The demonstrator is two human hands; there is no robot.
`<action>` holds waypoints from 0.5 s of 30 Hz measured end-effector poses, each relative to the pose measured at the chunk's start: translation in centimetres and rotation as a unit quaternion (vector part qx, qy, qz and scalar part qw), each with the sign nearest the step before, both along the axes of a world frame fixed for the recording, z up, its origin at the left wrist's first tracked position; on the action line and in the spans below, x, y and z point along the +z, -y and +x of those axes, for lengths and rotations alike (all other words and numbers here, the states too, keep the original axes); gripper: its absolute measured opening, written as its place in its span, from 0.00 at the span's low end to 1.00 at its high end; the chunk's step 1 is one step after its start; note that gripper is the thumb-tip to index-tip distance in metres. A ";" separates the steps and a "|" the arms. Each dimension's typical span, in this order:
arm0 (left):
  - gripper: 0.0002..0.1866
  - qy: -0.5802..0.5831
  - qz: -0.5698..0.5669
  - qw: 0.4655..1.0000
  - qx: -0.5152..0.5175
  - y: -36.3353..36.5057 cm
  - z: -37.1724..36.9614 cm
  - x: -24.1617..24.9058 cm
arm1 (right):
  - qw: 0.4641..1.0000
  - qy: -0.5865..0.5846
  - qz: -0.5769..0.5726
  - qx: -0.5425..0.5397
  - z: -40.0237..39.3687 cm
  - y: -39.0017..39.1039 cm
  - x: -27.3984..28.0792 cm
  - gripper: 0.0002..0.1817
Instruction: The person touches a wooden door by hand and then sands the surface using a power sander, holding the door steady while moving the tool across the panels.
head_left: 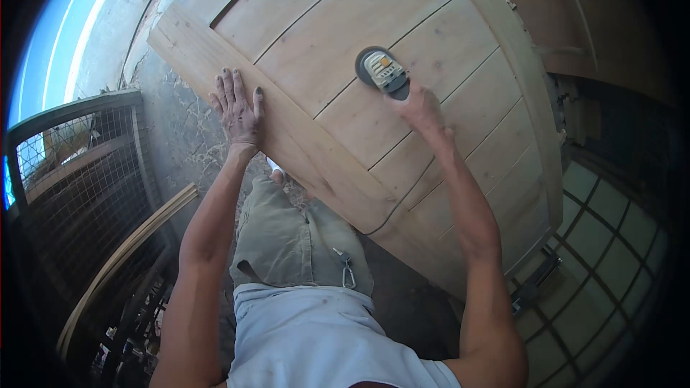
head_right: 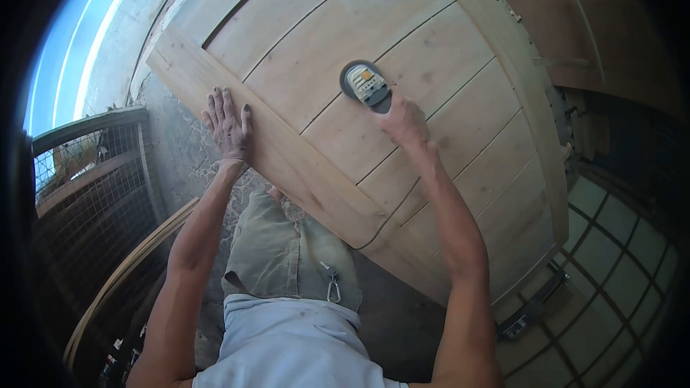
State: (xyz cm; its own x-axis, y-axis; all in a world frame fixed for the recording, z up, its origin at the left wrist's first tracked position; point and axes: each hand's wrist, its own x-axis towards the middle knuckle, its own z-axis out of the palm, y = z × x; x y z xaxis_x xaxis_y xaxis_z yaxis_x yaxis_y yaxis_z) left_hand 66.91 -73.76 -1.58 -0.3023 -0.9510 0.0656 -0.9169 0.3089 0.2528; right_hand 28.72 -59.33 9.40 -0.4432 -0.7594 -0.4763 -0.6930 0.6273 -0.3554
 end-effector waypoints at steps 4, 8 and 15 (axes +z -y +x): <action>0.41 -0.003 -0.007 1.000 -0.001 0.1 0.1 -0.4 | 0.999 -0.027 -0.041 -0.012 -4.2 2.1 -0.5 0.32; 0.42 -0.010 -0.011 1.000 0.000 0.0 -0.1 -0.2 | 0.994 -0.006 -0.049 -0.096 -7.2 3.4 -0.8 0.32; 0.41 -0.008 -0.032 0.999 0.005 0.0 0.4 -0.8 | 0.998 0.031 -0.011 -0.062 -0.4 0.2 -0.7 0.30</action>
State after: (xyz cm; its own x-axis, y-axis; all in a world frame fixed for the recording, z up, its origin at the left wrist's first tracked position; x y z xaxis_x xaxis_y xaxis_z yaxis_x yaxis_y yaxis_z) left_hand 67.35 -73.72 -2.34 -0.2916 -0.9475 0.1307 -0.9157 0.3161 0.2483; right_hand 28.27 -59.50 8.70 -0.5043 -0.7115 -0.4893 -0.5869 0.6981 -0.4102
